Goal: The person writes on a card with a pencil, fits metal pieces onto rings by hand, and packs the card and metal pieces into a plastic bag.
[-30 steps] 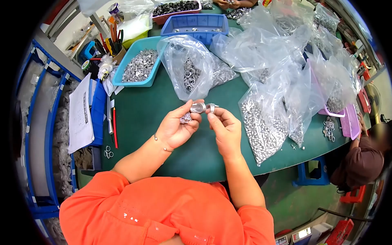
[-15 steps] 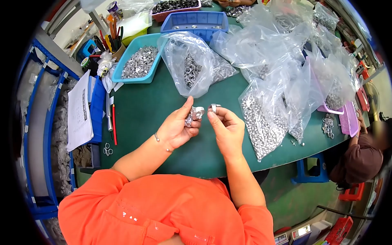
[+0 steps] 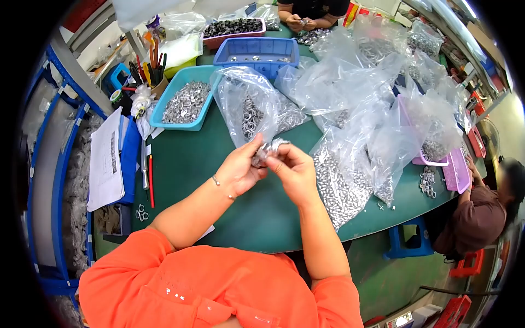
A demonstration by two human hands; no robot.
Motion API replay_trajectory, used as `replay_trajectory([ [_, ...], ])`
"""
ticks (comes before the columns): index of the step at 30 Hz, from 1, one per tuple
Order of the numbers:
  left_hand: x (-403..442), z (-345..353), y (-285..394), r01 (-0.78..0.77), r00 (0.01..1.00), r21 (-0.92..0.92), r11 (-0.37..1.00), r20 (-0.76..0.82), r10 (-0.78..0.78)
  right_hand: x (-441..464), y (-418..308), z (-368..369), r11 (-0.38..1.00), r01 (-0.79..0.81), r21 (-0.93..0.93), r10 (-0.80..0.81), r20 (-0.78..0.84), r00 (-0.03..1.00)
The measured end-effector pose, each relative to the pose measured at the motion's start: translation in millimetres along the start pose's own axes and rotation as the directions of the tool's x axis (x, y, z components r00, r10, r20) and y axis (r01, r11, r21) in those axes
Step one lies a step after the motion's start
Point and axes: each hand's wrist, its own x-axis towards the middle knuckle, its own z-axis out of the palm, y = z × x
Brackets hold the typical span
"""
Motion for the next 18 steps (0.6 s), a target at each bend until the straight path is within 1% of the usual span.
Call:
replay_trajectory([
  [1, 4, -3, -5, -0.051, 0.996, -0.083, 0.995, -0.084, 0.044, 5, 0, -3, 0.998, 0.001, -0.069, -0.006, -0.073, 0.997],
  [2, 6, -12, -5, -0.023, 0.999, -0.119, 0.993, -0.037, 0.019, 15, -1, -2, 1.000, 0.003, 0.024, 0.002, -0.218, 0.976],
  [3, 3, -10, -4, -0.015, 1.000, -0.113, 0.994, -0.029, 0.012, 25, 2, -10, 0.989, 0.022, 0.144, 0.019, -0.275, 0.961],
  [5, -3, -4, -2, -0.074, 0.997, -0.094, 0.993, -0.022, 0.072, 31, 4, -22, 0.970, 0.074, 0.231, 0.011, -0.345, 0.939],
  [7, -10, -4, 0, -0.077, 0.997, -0.090, 0.993, -0.004, 0.077, 28, 3, -25, 0.971, 0.092, 0.219, -0.008, -0.355, 0.935],
  [9, -13, -6, 2, -0.092, 0.992, -0.082, 0.992, 0.075, 0.098, 22, 5, -23, 0.973, 0.095, 0.212, -0.013, -0.357, 0.934],
  [10, -17, -4, 4, -0.060, 0.995, -0.073, 0.996, 0.076, 0.065, 18, 6, -22, 0.976, 0.116, 0.182, -0.046, -0.348, 0.936],
  [11, -17, -7, 4, -0.058, 0.995, -0.076, 0.995, 0.074, 0.064, 15, 6, -20, 0.978, 0.140, 0.153, -0.081, -0.338, 0.937],
  [12, -18, -10, 5, -0.062, 0.990, -0.047, 0.997, 0.122, 0.067, 12, 6, -18, 0.979, 0.137, 0.154, -0.078, -0.340, 0.937],
  [13, -19, -12, 5, -0.066, 0.983, -0.019, 0.998, 0.170, 0.068, 8, 6, -15, 0.978, 0.167, 0.127, -0.121, -0.306, 0.944],
  [14, -19, -12, 4, -0.063, 0.984, -0.020, 0.998, 0.165, 0.066, 4, 6, -13, 0.975, 0.198, 0.102, -0.165, -0.270, 0.949],
  [15, -22, -9, 3, -0.087, 0.985, -0.009, 0.996, 0.148, 0.087, 1, 6, -11, 0.976, 0.192, 0.103, -0.158, -0.271, 0.949],
  [18, -28, -2, 4, -0.122, 0.986, 0.002, 0.992, 0.117, 0.121, -10, 6, -6, 0.969, 0.233, 0.076, -0.211, -0.224, 0.952],
])
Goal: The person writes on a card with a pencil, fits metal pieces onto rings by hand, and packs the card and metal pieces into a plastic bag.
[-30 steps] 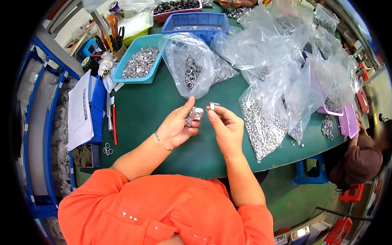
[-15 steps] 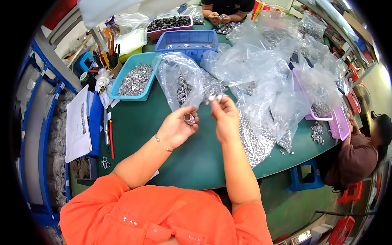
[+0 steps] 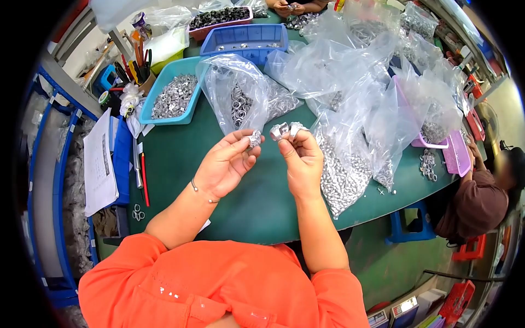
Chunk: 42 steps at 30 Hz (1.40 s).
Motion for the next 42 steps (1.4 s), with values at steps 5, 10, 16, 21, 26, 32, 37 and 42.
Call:
replay_trajectory([
  [5, -5, -5, 3, -0.061, 0.997, 0.009, 0.998, 0.047, 0.061, -7, -6, 10, 1.000, -0.022, -0.006, 0.022, -0.007, 1.000],
  [10, -7, -6, 4, -0.003, 0.994, -0.097, 0.995, 0.106, 0.014, -14, -2, 12, 0.969, -0.202, 0.143, 0.206, -0.019, 0.978],
  [16, -1, -5, -9, -0.415, 0.909, 0.332, 0.847, 0.112, 0.401, -21, 3, 17, 0.897, -0.377, 0.229, 0.387, 0.004, 0.922],
  [21, -4, -3, -8, -0.404, 0.912, 0.440, 0.802, 0.127, 0.390, -22, -1, 21, 0.890, -0.405, 0.209, 0.413, 0.006, 0.911],
  [26, -6, -1, -9, -0.378, 0.922, 0.456, 0.806, 0.110, 0.371, -22, -2, 22, 0.896, -0.417, 0.152, 0.420, 0.013, 0.907],
  [32, -5, -6, -9, -0.602, 0.774, 0.736, 0.310, 0.444, 0.451, -20, -5, 23, 0.834, -0.506, 0.220, 0.512, 0.031, 0.858],
  [37, -6, -11, -19, -0.591, 0.772, 0.723, 0.357, 0.380, 0.510, -20, -2, 23, 0.888, -0.421, 0.187, 0.422, 0.035, 0.906],
  [42, -11, -34, -16, -0.503, 0.807, 0.664, 0.553, 0.132, 0.575, -12, 4, 16, 0.969, -0.244, 0.025, 0.244, 0.021, 0.970],
])
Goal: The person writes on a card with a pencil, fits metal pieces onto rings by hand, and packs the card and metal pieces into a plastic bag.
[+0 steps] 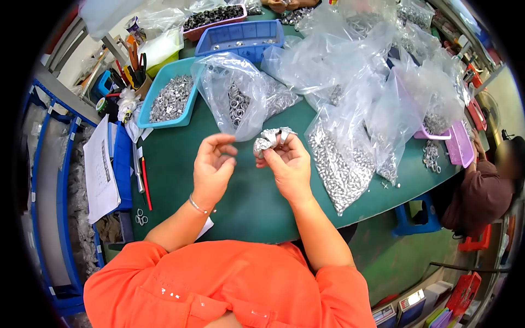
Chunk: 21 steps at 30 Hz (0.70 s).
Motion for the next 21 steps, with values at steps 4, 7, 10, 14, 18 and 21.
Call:
replay_trajectory([
  [4, -19, -37, -18, 0.052, 0.998, 0.245, 0.968, -0.044, -0.043, 15, -10, -7, 0.986, 0.143, -0.092, -0.143, 0.005, 0.990],
  [7, -42, -65, -19, 0.032, 0.998, 0.411, 0.911, -0.070, -0.004, 33, -16, -13, 0.968, 0.213, -0.131, -0.210, 0.031, 0.977],
  [10, -68, -80, -6, 0.059, 0.997, 0.549, 0.834, -0.076, -0.021, 64, -30, -17, 0.960, 0.215, -0.180, -0.217, 0.007, 0.976],
  [14, -106, -91, 2, 0.116, 0.992, 0.630, 0.768, -0.103, -0.066, 112, -64, -9, 0.959, 0.194, -0.206, -0.214, -0.077, 0.974],
  [18, -134, -94, 1, 0.191, 0.977, 0.608, 0.771, -0.191, -0.091, 152, -81, -4, 0.984, 0.146, -0.103, -0.156, -0.104, 0.982],
  [21, -143, -93, -6, 0.204, 0.963, 0.591, 0.781, -0.263, -0.053, 173, -86, -9, 0.995, 0.099, -0.007, -0.100, -0.090, 0.991],
])
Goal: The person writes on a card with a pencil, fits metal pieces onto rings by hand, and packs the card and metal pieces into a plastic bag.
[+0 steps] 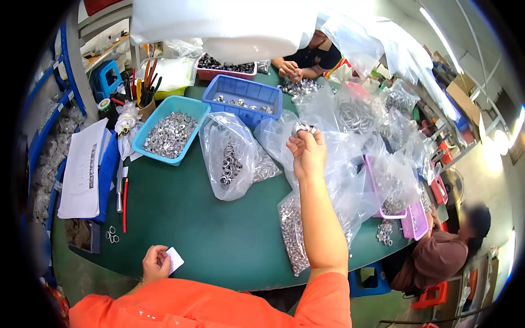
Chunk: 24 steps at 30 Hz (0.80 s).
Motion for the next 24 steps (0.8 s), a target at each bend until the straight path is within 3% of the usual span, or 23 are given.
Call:
replay_trajectory([
  [8, -3, 1, 1, 0.016, 0.998, -0.021, 1.000, -0.053, -0.017, 6, -5, 33, 0.995, -0.099, -0.016, 0.101, 0.119, 0.988],
  [12, -3, 2, 0, 0.020, 0.998, -0.041, 0.999, -0.066, -0.023, 25, 0, 58, 0.996, -0.074, -0.051, 0.081, 0.159, 0.984],
  [15, -3, 2, -3, 0.020, 0.998, -0.046, 0.999, -0.065, -0.023, 61, 9, 56, 0.982, -0.149, -0.118, 0.159, 0.081, 0.984],
  [18, -4, 4, -4, 0.043, 0.993, -0.085, 0.995, -0.103, -0.052, 94, 21, 42, 0.949, -0.149, -0.279, 0.147, -0.027, 0.989],
  [21, -3, 6, -3, 0.068, 0.984, -0.093, 0.993, -0.161, -0.082, 120, 25, 32, 0.939, -0.135, -0.316, 0.118, -0.073, 0.990],
  [24, -4, 6, -7, 0.076, 0.989, -0.066, 0.995, -0.122, -0.084, 140, 34, 28, 0.909, -0.136, -0.395, 0.099, -0.112, 0.989],
])
